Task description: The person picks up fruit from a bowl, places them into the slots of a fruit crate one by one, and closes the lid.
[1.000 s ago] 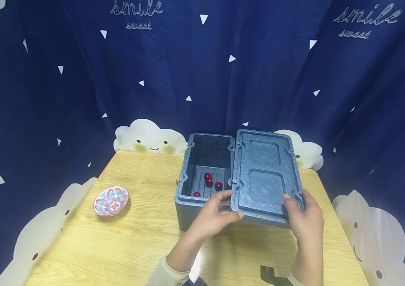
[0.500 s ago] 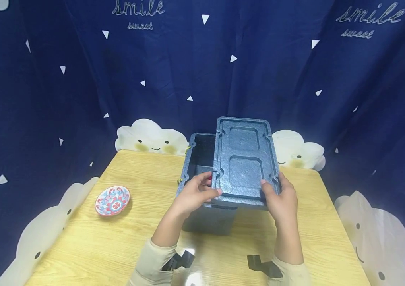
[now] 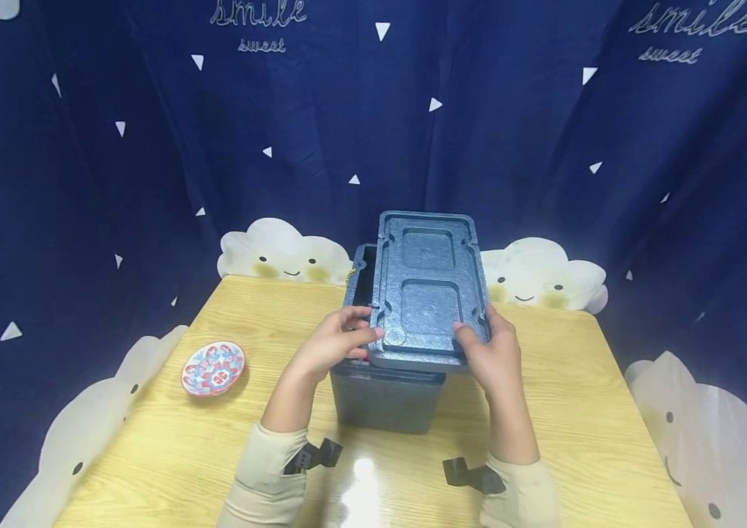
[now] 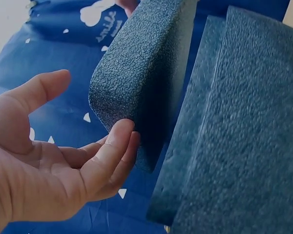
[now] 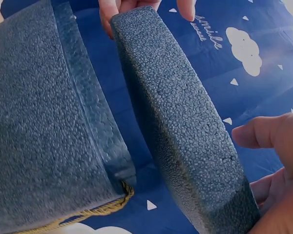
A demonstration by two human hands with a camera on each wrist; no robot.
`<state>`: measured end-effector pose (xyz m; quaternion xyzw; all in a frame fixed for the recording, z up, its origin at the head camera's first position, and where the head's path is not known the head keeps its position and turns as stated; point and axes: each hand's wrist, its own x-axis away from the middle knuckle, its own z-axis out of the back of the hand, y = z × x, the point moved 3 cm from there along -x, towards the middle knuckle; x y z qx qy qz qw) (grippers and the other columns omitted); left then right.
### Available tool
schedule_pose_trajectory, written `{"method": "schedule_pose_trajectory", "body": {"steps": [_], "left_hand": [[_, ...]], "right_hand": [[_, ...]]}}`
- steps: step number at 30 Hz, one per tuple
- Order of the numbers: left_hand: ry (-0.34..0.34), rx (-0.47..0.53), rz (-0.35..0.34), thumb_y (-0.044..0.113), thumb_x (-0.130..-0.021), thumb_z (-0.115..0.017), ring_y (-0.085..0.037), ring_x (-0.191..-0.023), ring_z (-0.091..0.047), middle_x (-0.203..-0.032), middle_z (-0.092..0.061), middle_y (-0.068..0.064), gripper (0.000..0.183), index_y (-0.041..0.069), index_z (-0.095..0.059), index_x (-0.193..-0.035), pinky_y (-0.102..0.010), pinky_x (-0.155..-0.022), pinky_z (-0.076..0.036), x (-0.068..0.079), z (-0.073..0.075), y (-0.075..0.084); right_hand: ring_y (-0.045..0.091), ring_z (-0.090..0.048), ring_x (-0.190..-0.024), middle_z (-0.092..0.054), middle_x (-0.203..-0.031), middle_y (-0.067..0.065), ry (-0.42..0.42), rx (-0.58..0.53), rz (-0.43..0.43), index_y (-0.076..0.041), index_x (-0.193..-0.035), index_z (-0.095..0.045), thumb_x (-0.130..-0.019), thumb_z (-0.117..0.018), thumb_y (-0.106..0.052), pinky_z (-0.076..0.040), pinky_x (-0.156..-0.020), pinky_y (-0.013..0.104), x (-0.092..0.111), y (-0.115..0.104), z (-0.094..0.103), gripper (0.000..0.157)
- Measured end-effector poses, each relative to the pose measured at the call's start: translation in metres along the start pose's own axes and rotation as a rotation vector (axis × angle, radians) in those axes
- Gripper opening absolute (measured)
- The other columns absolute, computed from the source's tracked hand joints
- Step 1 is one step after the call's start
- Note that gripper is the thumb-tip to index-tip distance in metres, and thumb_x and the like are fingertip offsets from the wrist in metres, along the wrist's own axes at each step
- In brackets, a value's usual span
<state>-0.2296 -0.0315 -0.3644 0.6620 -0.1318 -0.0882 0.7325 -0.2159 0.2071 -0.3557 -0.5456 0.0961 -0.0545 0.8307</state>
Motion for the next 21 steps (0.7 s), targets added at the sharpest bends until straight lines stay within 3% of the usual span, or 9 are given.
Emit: {"method": "schedule_pose_trajectory", "body": {"steps": [11,15,21], "left_hand": [[0.033,-0.047,0.016,0.023,-0.084,-0.068,-0.022,-0.080,-0.058,-0.116,-0.047,-0.019,0.063,-0.002,-0.041,-0.135,-0.038,-0.075,-0.050,0.003,0.012,0.002],[0.063,-0.059,0.007,0.022,-0.083,-0.069,-0.020,-0.074,-0.056,-0.114,-0.047,-0.019,0.062,-0.002,-0.042,-0.134,-0.039,-0.074,-0.050,0.003,0.019,0.004],[0.114,-0.054,-0.019,0.022,-0.083,-0.069,-0.023,-0.077,-0.055,-0.114,-0.047,-0.020,0.059,0.000,-0.045,-0.132,-0.039,-0.074,-0.049,0.002,0.026,0.003]], "right_hand": [[0.035,-0.016,-0.134,-0.020,-0.146,0.029,-0.074,0.049,-0.009,0.009,-0.143,-0.019,-0.090,-0.059,-0.026,-0.018,-0.107,0.047,0.004,-0.005,-0.005,0.075],[0.036,-0.018,-0.133,-0.022,-0.144,0.031,-0.120,0.029,0.019,0.010,-0.143,-0.017,-0.090,-0.059,-0.025,-0.019,-0.106,0.046,0.002,-0.004,-0.010,0.076],[0.037,-0.026,-0.130,-0.028,-0.140,0.032,-0.149,-0.024,0.057,0.012,-0.142,-0.017,-0.090,-0.060,-0.020,-0.025,-0.103,0.047,-0.005,-0.002,-0.017,0.075]]}}
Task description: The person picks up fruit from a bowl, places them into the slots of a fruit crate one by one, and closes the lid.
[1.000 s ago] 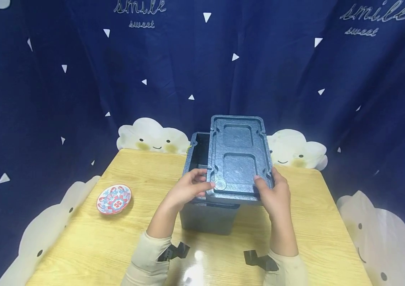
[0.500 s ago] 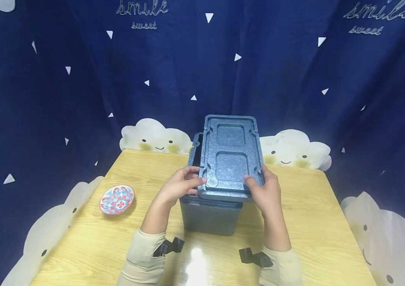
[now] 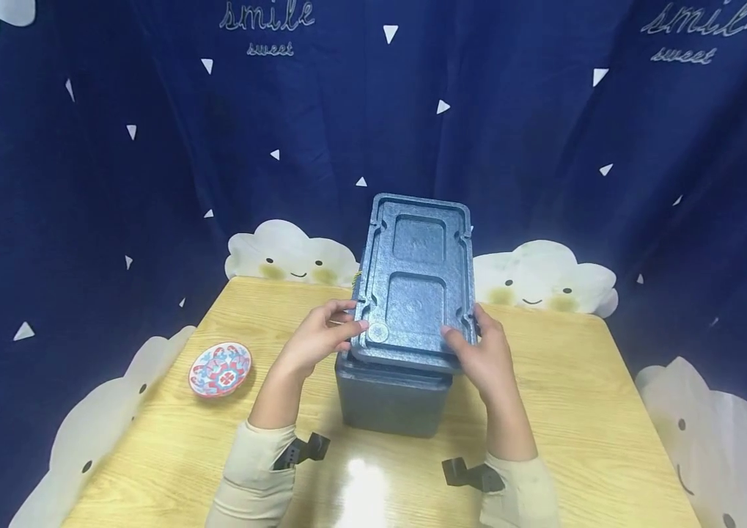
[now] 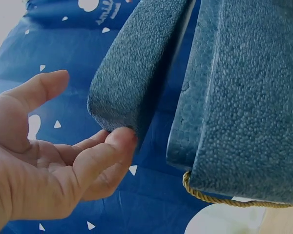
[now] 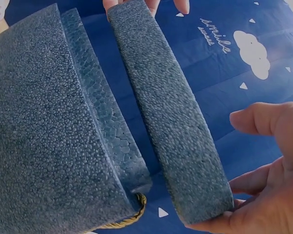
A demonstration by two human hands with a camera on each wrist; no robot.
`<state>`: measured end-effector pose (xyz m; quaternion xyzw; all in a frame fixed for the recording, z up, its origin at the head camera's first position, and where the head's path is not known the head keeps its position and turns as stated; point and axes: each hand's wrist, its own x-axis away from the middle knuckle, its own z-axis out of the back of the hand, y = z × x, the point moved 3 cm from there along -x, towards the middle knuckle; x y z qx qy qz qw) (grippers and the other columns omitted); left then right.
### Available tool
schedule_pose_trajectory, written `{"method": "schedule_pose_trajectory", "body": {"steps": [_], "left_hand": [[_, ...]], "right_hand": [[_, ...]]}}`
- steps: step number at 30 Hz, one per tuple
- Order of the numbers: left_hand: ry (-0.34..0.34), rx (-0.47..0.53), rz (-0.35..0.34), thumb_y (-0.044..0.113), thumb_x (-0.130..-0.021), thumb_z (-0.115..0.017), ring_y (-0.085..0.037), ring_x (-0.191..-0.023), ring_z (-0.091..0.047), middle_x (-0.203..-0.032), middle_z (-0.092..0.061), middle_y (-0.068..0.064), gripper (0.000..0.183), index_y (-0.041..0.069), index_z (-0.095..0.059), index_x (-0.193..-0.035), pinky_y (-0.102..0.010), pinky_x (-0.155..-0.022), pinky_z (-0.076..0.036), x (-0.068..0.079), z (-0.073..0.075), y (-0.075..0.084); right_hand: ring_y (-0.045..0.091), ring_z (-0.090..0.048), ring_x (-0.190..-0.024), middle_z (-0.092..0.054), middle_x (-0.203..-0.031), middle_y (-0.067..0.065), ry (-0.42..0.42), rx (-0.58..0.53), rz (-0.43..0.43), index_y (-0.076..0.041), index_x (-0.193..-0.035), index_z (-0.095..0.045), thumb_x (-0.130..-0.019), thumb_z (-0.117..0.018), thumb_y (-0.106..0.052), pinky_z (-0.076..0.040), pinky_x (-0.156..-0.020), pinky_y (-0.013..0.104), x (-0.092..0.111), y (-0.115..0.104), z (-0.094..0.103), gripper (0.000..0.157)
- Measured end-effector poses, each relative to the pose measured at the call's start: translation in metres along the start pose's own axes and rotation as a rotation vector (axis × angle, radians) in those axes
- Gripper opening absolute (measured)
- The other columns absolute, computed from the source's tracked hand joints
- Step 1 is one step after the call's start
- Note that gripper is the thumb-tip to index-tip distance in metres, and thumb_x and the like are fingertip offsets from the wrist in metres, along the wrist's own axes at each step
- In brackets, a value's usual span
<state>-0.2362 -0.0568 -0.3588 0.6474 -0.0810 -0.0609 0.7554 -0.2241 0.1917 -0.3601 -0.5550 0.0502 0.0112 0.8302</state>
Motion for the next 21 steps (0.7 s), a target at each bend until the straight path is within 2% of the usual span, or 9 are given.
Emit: {"method": "schedule_pose_trajectory", "body": {"steps": [3,7,14,19,21], "left_hand": [[0.032,-0.035,-0.021,0.023,-0.082,-0.070,-0.025,-0.088,-0.054,-0.114,-0.049,-0.018,0.058,0.001,-0.047,-0.131,-0.038,-0.076,-0.048,-0.002,0.002,-0.001],[0.061,-0.070,-0.054,0.025,-0.081,-0.070,-0.028,-0.102,-0.050,-0.115,-0.051,-0.016,0.058,0.003,-0.048,-0.130,-0.037,-0.080,-0.046,-0.005,0.003,-0.001],[0.070,-0.029,-0.094,0.024,-0.082,-0.070,-0.030,-0.102,-0.051,-0.118,-0.048,-0.017,0.061,0.003,-0.044,-0.133,-0.037,-0.080,-0.046,-0.006,0.004,-0.002],[0.097,-0.021,-0.109,0.025,-0.082,-0.071,-0.030,-0.108,-0.046,-0.125,-0.045,-0.012,0.061,0.006,-0.044,-0.133,-0.040,-0.083,-0.045,-0.009,0.004,-0.005],[0.107,-0.015,-0.112,0.025,-0.082,-0.071,-0.029,-0.109,-0.046,-0.126,-0.044,-0.011,0.061,0.008,-0.043,-0.133,-0.040,-0.083,-0.044,-0.010,0.004,-0.006]], "right_hand": [[0.039,-0.028,-0.128,-0.028,-0.139,0.033,0.001,-0.020,0.003,0.011,-0.142,-0.015,-0.089,-0.061,-0.017,-0.027,-0.102,0.047,-0.003,0.001,-0.002,0.076],[0.040,-0.025,-0.128,-0.022,-0.141,0.032,0.013,-0.020,0.011,0.010,-0.143,-0.014,-0.088,-0.063,-0.016,-0.023,-0.104,0.047,-0.005,0.000,-0.003,0.078],[0.036,-0.029,-0.125,-0.025,-0.137,0.028,0.040,-0.060,0.042,0.006,-0.145,-0.014,-0.086,-0.065,-0.016,-0.027,-0.101,0.047,-0.012,-0.001,-0.002,0.081],[0.034,-0.031,-0.123,-0.028,-0.136,0.025,0.032,-0.101,0.082,0.005,-0.144,-0.023,-0.086,-0.064,-0.010,-0.029,-0.098,0.045,-0.015,-0.002,0.000,0.073],[0.033,-0.033,-0.122,-0.030,-0.135,0.023,0.028,-0.129,0.101,0.004,-0.143,-0.026,-0.086,-0.062,-0.007,-0.031,-0.095,0.040,-0.017,-0.002,0.002,0.069]]}}
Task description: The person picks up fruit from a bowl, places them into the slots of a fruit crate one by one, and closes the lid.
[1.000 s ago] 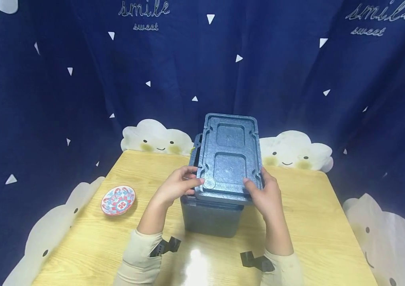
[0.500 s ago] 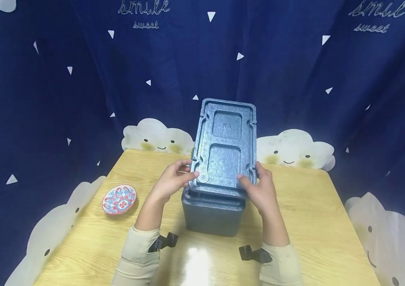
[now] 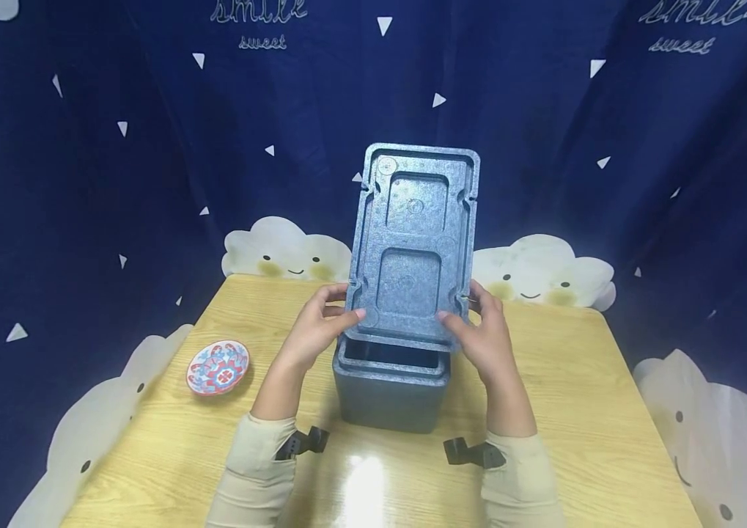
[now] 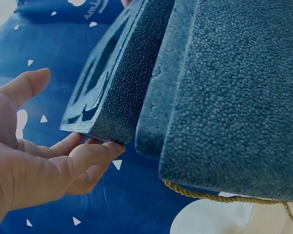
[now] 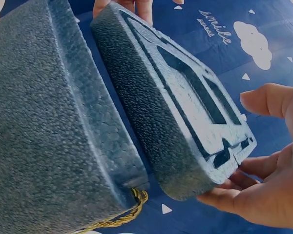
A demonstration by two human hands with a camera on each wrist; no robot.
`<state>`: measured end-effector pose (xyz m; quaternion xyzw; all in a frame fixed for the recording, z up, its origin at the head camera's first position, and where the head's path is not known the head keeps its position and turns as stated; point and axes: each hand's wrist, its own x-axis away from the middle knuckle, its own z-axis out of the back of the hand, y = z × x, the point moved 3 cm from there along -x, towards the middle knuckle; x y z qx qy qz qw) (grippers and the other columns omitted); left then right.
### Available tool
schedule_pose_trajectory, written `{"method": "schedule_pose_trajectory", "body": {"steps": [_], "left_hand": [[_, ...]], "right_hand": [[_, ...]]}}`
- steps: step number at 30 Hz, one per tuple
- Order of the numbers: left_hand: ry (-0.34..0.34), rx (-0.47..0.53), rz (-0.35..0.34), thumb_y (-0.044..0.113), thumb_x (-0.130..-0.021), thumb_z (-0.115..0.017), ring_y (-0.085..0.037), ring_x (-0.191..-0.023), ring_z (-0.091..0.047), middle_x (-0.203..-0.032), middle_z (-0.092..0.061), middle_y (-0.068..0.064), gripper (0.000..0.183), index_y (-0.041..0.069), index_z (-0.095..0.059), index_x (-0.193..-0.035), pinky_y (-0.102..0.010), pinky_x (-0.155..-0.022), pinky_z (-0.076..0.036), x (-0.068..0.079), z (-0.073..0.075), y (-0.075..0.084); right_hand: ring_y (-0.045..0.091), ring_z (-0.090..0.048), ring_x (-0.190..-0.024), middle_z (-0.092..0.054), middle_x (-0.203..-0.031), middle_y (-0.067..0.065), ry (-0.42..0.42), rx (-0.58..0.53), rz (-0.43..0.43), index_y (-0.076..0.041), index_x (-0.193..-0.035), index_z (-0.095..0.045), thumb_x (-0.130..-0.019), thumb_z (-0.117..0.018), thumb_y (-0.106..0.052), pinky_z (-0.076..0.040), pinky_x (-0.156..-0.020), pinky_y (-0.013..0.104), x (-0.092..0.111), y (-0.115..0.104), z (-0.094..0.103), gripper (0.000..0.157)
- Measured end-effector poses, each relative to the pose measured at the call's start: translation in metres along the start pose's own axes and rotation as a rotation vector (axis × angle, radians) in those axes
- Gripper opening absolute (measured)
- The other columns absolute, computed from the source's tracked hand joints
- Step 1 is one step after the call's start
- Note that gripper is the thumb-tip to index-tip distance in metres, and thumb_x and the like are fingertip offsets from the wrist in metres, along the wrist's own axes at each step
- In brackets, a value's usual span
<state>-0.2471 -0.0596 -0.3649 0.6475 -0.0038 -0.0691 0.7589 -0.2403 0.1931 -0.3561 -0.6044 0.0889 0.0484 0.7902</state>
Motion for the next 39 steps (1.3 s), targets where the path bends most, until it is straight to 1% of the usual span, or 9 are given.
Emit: {"method": "schedule_pose_trajectory", "body": {"steps": [7,12,17,20,26,30,33,36,39], "left_hand": [[0.024,0.036,-0.075,0.024,-0.080,-0.072,-0.029,-0.105,-0.044,-0.122,-0.040,-0.012,0.072,0.015,-0.035,-0.141,-0.040,-0.083,-0.042,-0.0022,0.0003,-0.0019],[0.067,0.065,-0.130,0.023,-0.083,-0.070,-0.029,-0.105,-0.045,-0.121,-0.041,-0.012,0.066,0.020,-0.038,-0.140,-0.040,-0.084,-0.042,-0.0053,0.0027,-0.0027],[0.095,0.064,-0.144,0.026,-0.085,-0.067,-0.030,-0.112,-0.045,-0.128,-0.042,-0.013,0.062,0.020,-0.040,-0.140,-0.045,-0.086,-0.043,-0.0058,0.0039,-0.0006],[0.104,0.092,-0.148,0.026,-0.087,-0.064,-0.030,-0.114,-0.046,-0.129,-0.044,-0.015,0.058,0.018,-0.041,-0.140,-0.046,-0.088,-0.042,-0.0066,0.0035,-0.0002],[0.121,0.264,-0.192,0.022,-0.095,-0.052,-0.029,-0.118,-0.046,-0.130,-0.047,-0.018,0.044,0.002,-0.047,-0.133,-0.046,-0.096,-0.037,-0.0083,0.0030,0.0014],[0.124,0.355,-0.230,0.024,-0.097,-0.045,-0.028,-0.127,-0.037,-0.137,-0.042,-0.018,0.046,-0.005,-0.045,-0.132,-0.052,-0.101,-0.029,-0.0084,0.0026,0.0039],[0.134,0.376,-0.260,0.026,-0.096,-0.043,-0.028,-0.127,-0.035,-0.136,-0.041,-0.019,0.048,-0.003,-0.041,-0.136,-0.054,-0.102,-0.026,-0.0087,0.0030,0.0045],[0.138,0.359,-0.296,0.029,-0.096,-0.042,-0.027,-0.126,-0.037,-0.135,-0.042,-0.018,0.050,0.001,-0.039,-0.138,-0.053,-0.102,-0.025,-0.0089,0.0037,0.0056],[0.146,0.327,-0.334,0.032,-0.095,-0.042,-0.025,-0.125,-0.039,-0.135,-0.044,-0.017,0.051,0.002,-0.042,-0.137,-0.050,-0.102,-0.027,-0.0091,0.0045,0.0067]], "right_hand": [[0.025,-0.038,-0.116,-0.041,-0.130,0.019,0.008,-0.111,0.060,0.002,-0.140,-0.033,-0.090,-0.059,-0.010,-0.039,-0.085,0.021,-0.0025,-0.0012,0.0035,0.058],[0.021,-0.042,-0.114,-0.042,-0.127,0.016,-0.004,-0.263,0.057,0.004,-0.139,-0.034,-0.095,-0.052,-0.018,-0.040,-0.090,0.031,-0.0028,-0.0018,0.0028,0.052],[0.022,-0.041,-0.112,-0.038,-0.122,0.011,-0.018,-0.371,0.066,-0.003,-0.143,-0.030,-0.097,-0.048,-0.015,-0.040,-0.090,0.036,-0.0026,-0.0032,0.0014,0.052],[0.023,-0.041,-0.112,-0.038,-0.121,0.011,-0.022,-0.379,0.083,-0.008,-0.145,-0.030,-0.097,-0.047,-0.014,-0.038,-0.091,0.037,-0.0037,-0.0034,0.0003,0.052],[0.023,-0.043,-0.115,-0.047,-0.123,0.012,0.039,-0.329,0.126,-0.007,-0.141,-0.039,-0.097,-0.047,-0.014,-0.034,-0.095,0.036,-0.0072,-0.0021,0.0007,0.046],[0.026,-0.042,-0.118,-0.045,-0.128,0.015,0.033,-0.402,0.179,-0.001,-0.139,-0.039,-0.097,-0.047,-0.012,-0.034,-0.099,0.041,-0.0087,-0.0021,-0.0005,0.045],[0.026,-0.040,-0.119,-0.042,-0.129,0.015,0.017,-0.439,0.198,-0.001,-0.139,-0.036,-0.097,-0.048,-0.013,-0.037,-0.098,0.038,-0.0088,-0.0013,-0.0021,0.046],[0.025,-0.040,-0.119,-0.039,-0.129,0.014,0.008,-0.427,0.190,-0.008,-0.144,-0.030,-0.097,-0.048,-0.015,-0.038,-0.096,0.036,-0.0082,-0.0003,-0.0030,0.051],[0.026,-0.040,-0.118,-0.038,-0.127,0.014,0.000,-0.402,0.185,-0.014,-0.146,-0.029,-0.097,-0.048,-0.017,-0.035,-0.099,0.041,-0.0080,0.0002,-0.0025,0.053]]}}
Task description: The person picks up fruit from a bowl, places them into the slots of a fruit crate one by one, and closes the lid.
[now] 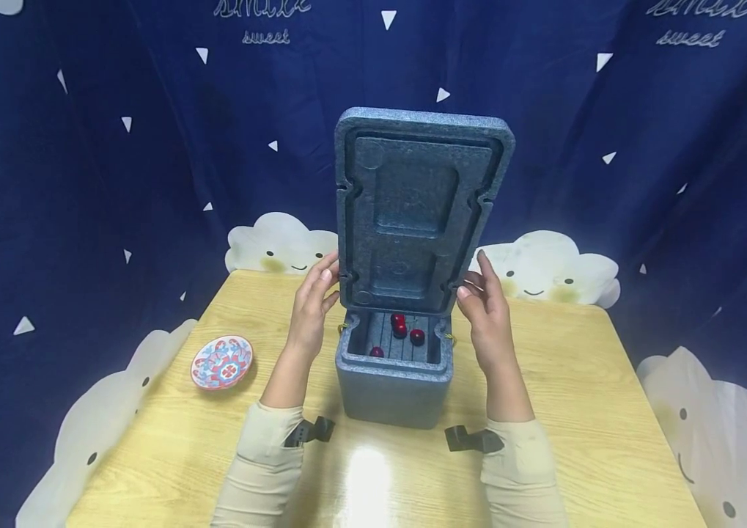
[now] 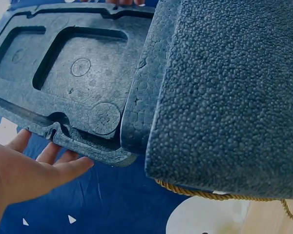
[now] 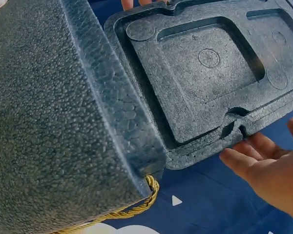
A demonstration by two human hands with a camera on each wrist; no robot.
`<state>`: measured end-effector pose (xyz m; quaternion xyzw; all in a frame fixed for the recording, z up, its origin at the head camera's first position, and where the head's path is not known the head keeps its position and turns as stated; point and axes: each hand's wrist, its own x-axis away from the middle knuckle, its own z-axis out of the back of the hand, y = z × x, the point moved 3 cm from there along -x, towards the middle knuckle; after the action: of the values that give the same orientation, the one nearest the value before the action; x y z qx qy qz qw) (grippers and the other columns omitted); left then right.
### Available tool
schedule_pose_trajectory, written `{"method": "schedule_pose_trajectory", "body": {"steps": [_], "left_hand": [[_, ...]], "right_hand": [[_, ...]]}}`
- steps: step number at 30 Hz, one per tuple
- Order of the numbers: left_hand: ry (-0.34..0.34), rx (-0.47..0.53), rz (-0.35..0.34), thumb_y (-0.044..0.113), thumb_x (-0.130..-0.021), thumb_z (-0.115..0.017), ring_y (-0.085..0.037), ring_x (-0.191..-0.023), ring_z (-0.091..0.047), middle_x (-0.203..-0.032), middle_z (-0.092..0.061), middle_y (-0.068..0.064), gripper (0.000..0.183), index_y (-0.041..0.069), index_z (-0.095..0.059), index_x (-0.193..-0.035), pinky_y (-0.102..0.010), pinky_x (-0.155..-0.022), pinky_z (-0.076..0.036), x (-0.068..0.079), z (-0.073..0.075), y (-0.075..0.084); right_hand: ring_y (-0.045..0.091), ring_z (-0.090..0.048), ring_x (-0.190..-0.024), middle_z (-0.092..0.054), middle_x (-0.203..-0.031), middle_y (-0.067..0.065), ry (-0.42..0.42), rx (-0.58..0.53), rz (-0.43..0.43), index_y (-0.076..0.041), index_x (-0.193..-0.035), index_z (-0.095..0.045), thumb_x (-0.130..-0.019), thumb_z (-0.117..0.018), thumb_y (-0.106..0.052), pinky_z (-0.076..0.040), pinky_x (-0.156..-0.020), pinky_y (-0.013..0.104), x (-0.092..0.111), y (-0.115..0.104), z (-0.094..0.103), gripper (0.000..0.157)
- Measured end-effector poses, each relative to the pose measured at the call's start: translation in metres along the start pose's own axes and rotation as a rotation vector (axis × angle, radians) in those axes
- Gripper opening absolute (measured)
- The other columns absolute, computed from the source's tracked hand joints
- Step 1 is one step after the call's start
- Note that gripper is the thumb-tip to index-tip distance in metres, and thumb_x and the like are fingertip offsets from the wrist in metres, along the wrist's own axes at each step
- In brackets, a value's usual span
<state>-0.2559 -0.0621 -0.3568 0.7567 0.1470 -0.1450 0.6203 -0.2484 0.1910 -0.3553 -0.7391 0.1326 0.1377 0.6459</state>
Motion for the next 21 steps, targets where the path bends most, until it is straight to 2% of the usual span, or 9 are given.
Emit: {"method": "schedule_pose_trajectory", "body": {"steps": [5,13,19,21], "left_hand": [[0.025,0.015,-0.033,0.032,-0.094,-0.043,-0.026,-0.120,-0.044,-0.130,-0.049,-0.018,0.051,-0.003,-0.047,-0.131,-0.049,-0.099,-0.032,-0.0007,0.0011,-0.0008],[0.064,0.139,-0.092,0.024,-0.095,-0.043,-0.025,-0.116,-0.047,-0.123,-0.050,-0.020,0.047,-0.013,-0.046,-0.125,-0.051,-0.098,-0.033,-0.0019,-0.0003,-0.0061],[0.060,0.082,-0.116,0.027,-0.096,-0.042,-0.025,-0.119,-0.045,-0.126,-0.049,-0.020,0.048,-0.007,-0.045,-0.129,-0.050,-0.099,-0.033,-0.0033,0.0021,-0.0054],[0.060,0.071,-0.114,0.027,-0.096,-0.042,-0.026,-0.120,-0.045,-0.127,-0.049,-0.021,0.048,-0.008,-0.046,-0.128,-0.048,-0.100,-0.032,-0.0034,0.0026,-0.0054]], "right_hand": [[0.029,-0.040,-0.119,-0.042,-0.128,0.013,-0.007,-0.016,0.035,-0.010,-0.142,-0.037,-0.097,-0.047,-0.017,-0.028,-0.102,0.048,-0.0002,-0.0002,0.0021,0.047],[0.030,-0.044,-0.114,-0.050,-0.123,0.015,-0.014,-0.119,0.164,0.006,-0.132,-0.043,-0.096,-0.045,-0.007,-0.039,-0.094,0.033,0.0007,-0.0024,0.0003,0.038],[0.031,-0.044,-0.117,-0.048,-0.126,0.015,-0.047,-0.127,0.172,-0.006,-0.139,-0.041,-0.097,-0.043,-0.011,-0.040,-0.094,0.032,0.0008,-0.0044,-0.0008,0.043],[0.031,-0.044,-0.118,-0.049,-0.127,0.014,-0.048,-0.134,0.176,-0.006,-0.139,-0.042,-0.097,-0.043,-0.012,-0.039,-0.095,0.033,0.0007,-0.0041,0.0002,0.042]]}}
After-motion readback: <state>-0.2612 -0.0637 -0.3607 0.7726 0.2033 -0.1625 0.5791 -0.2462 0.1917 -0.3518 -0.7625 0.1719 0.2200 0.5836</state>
